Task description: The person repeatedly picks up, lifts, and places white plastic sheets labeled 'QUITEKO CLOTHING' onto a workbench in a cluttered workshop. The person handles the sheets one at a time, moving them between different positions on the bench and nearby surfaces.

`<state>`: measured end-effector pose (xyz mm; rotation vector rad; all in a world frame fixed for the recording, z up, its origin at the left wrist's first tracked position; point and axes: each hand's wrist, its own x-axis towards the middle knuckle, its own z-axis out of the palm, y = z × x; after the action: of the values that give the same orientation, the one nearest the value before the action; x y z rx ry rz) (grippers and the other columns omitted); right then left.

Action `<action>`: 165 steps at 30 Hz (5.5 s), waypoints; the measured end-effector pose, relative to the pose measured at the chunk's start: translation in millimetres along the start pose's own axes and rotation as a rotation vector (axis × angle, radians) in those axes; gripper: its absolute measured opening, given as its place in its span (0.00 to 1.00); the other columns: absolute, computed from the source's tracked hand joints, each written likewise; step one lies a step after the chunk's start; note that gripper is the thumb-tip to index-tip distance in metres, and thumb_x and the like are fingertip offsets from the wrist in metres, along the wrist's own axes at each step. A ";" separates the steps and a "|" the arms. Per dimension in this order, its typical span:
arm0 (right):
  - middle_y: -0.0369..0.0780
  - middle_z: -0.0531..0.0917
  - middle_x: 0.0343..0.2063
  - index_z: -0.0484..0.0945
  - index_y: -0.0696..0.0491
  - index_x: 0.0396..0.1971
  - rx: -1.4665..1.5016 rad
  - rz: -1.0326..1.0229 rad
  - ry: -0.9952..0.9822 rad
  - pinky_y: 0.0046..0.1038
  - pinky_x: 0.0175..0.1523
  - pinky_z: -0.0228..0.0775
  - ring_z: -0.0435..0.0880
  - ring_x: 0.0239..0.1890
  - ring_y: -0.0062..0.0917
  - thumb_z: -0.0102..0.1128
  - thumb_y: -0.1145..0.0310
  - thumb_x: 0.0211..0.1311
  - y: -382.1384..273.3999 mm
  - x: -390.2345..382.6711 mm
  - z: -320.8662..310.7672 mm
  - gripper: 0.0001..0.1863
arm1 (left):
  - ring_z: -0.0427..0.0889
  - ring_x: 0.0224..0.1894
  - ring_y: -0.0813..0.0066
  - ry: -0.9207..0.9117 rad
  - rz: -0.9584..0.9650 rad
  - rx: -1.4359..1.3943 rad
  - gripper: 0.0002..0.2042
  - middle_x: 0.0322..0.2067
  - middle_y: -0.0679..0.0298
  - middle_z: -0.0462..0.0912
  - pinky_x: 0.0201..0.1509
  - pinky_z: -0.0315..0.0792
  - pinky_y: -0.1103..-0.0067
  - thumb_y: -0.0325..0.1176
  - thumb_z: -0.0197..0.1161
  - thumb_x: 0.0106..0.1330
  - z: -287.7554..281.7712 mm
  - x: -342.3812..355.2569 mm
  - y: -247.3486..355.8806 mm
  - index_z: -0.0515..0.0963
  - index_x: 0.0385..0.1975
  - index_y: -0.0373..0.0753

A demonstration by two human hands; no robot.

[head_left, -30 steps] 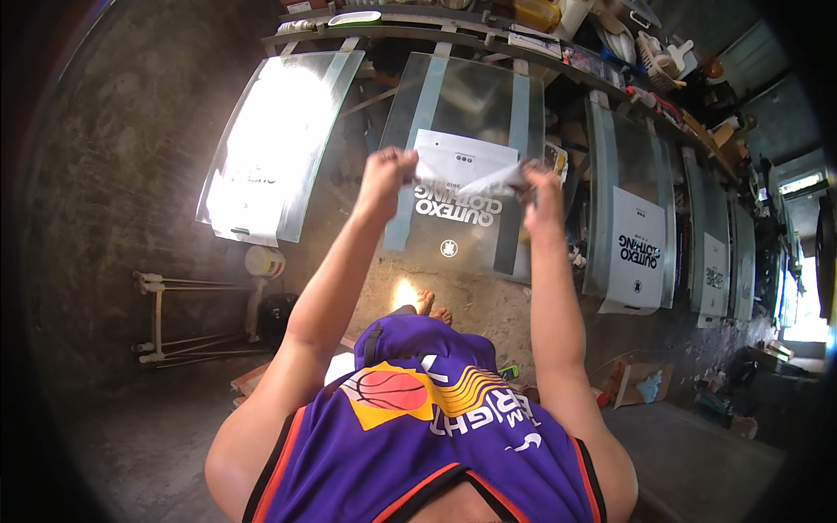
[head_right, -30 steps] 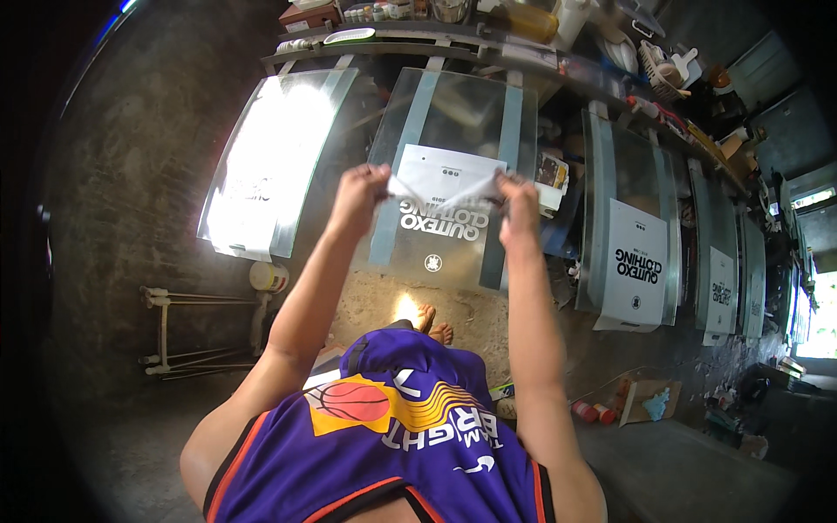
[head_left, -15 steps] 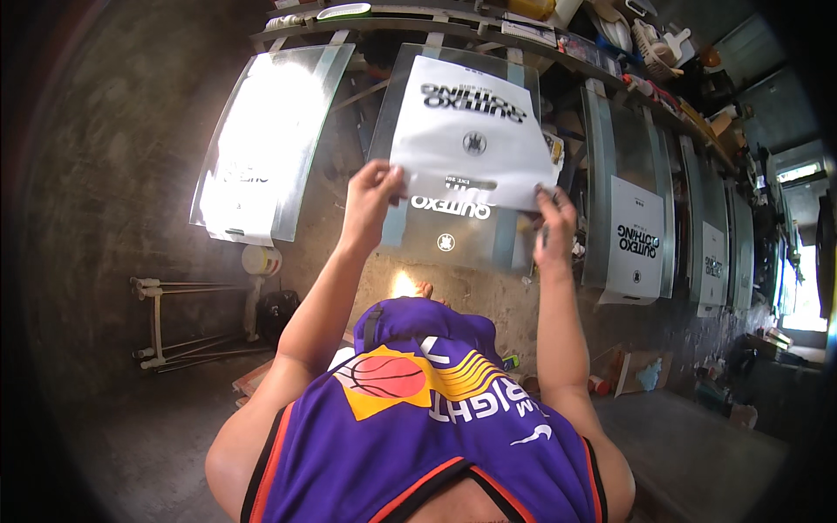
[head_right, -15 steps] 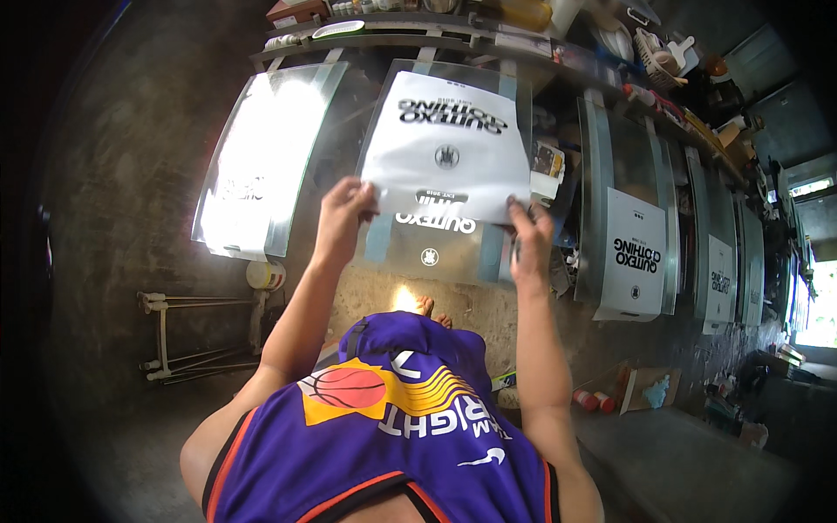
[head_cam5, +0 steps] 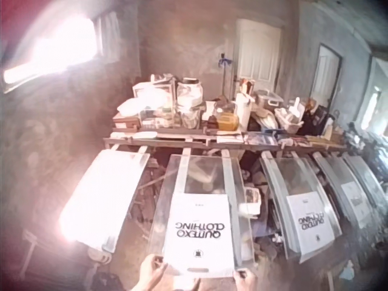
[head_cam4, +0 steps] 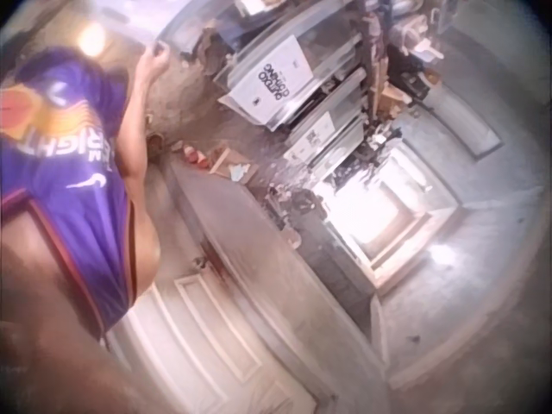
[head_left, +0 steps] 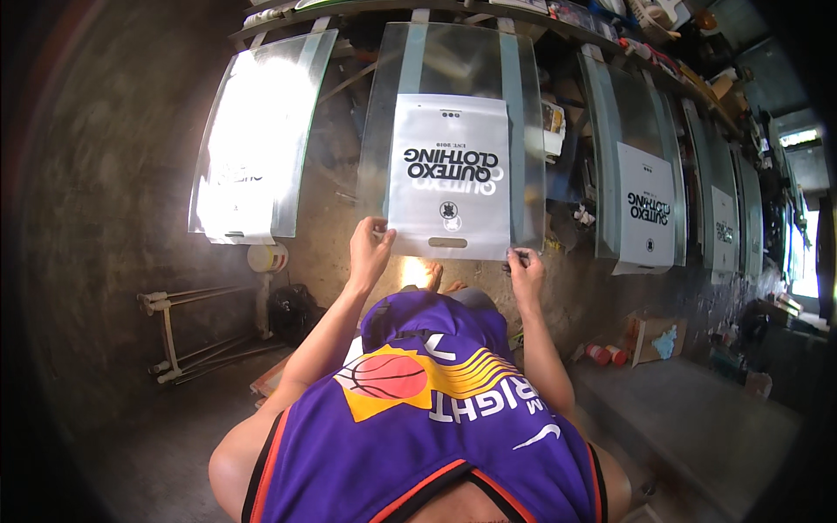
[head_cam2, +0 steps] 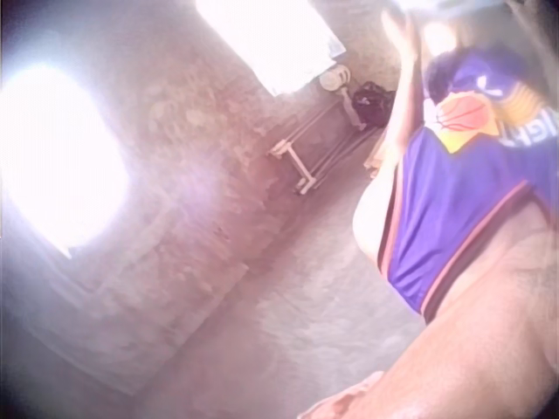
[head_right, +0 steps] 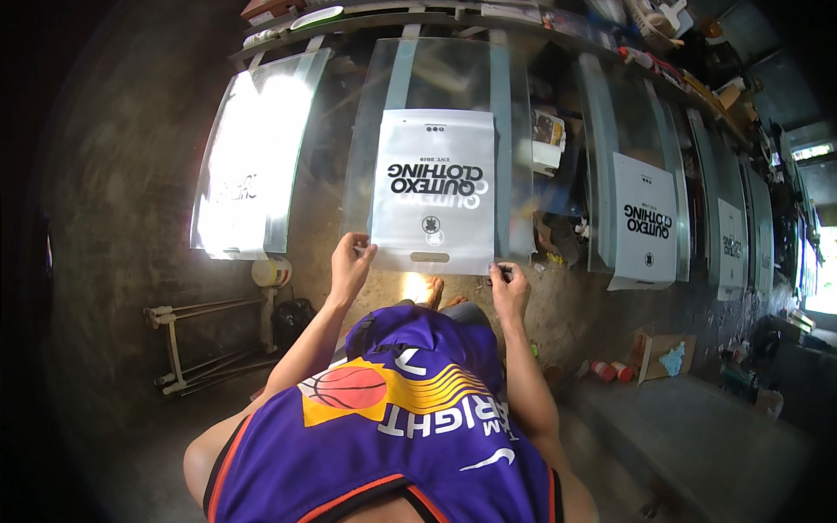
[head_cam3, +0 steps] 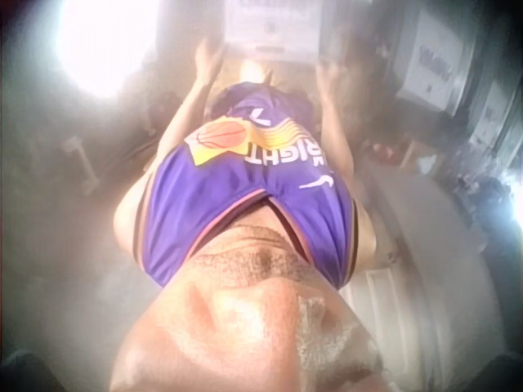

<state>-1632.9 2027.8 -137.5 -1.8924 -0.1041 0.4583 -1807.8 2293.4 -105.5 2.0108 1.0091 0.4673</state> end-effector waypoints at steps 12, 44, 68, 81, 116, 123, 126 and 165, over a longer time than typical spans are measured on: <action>0.39 0.83 0.22 0.80 0.60 0.33 -0.166 -0.056 0.317 0.26 0.34 0.72 0.80 0.24 0.20 0.63 0.68 0.62 13.4 42.8 -155.2 0.10 | 0.80 0.27 0.72 -0.493 0.107 -0.149 0.09 0.26 0.57 0.81 0.34 0.73 0.76 0.30 0.65 0.61 123.2 -16.5 132.1 0.78 0.37 0.31; 0.30 0.78 0.27 0.78 0.55 0.28 0.604 0.047 -0.196 0.18 0.38 0.62 0.72 0.29 0.15 0.60 0.72 0.60 2.3 243.4 -472.9 0.03 | 0.64 0.18 0.83 -0.200 -0.433 -0.676 0.09 0.19 0.71 0.70 0.22 0.58 0.83 0.34 0.58 0.70 433.4 -81.0 383.5 0.76 0.27 0.38; 0.33 0.80 0.30 0.79 0.60 0.38 0.200 0.100 -0.156 0.20 0.37 0.67 0.75 0.31 0.15 0.61 0.74 0.61 63.3 211.5 -485.9 0.08 | 0.78 0.29 0.74 -0.192 -0.369 -0.311 0.15 0.29 0.59 0.80 0.31 0.71 0.78 0.27 0.67 0.60 408.9 -116.0 327.8 0.73 0.42 0.27; 0.40 0.83 0.25 0.78 0.61 0.38 -0.100 -0.064 0.129 0.25 0.37 0.75 0.83 0.29 0.21 0.60 0.73 0.63 113.3 242.8 -624.6 0.07 | 0.76 0.26 0.73 -0.101 0.103 -0.027 0.11 0.31 0.60 0.82 0.32 0.71 0.76 0.24 0.67 0.57 509.4 -108.3 396.2 0.77 0.39 0.33; 0.32 0.80 0.29 0.80 0.52 0.35 0.690 -0.359 -0.066 0.21 0.37 0.64 0.76 0.30 0.18 0.64 0.69 0.55 -54.0 484.7 -989.6 0.08 | 0.63 0.21 0.90 -0.090 -0.010 -0.922 0.10 0.20 0.76 0.71 0.26 0.56 0.88 0.36 0.63 0.68 763.1 -136.7 816.5 0.77 0.25 0.39; 0.34 0.82 0.31 0.80 0.55 0.35 0.652 -0.292 -0.104 0.21 0.39 0.69 0.78 0.33 0.17 0.63 0.73 0.58 -64.3 466.2 -994.2 0.06 | 0.67 0.22 0.89 -0.123 -0.021 -0.848 0.09 0.22 0.73 0.74 0.24 0.58 0.88 0.35 0.65 0.66 756.0 -142.3 801.3 0.77 0.35 0.36; 0.34 0.81 0.32 0.79 0.56 0.39 0.555 -0.130 -0.113 0.23 0.33 0.72 0.78 0.33 0.18 0.64 0.74 0.57 -9.3 460.3 -987.3 0.09 | 0.69 0.21 0.87 -0.172 -0.108 -0.797 0.09 0.23 0.70 0.77 0.22 0.60 0.87 0.33 0.65 0.65 783.9 -157.8 753.5 0.76 0.38 0.34; 0.42 0.83 0.29 0.79 0.60 0.36 -0.318 -0.238 0.146 0.29 0.37 0.73 0.82 0.29 0.30 0.63 0.71 0.60 253.8 522.5 -1405.9 0.09 | 0.86 0.32 0.61 -0.491 0.125 0.146 0.21 0.31 0.48 0.84 0.34 0.77 0.73 0.45 0.66 0.62 1229.7 -370.8 879.0 0.78 0.38 0.28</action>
<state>-680.3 842.6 -94.1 -2.1844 -0.3165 0.1452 -837.5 1076.6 -121.0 2.1776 0.6299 -0.0458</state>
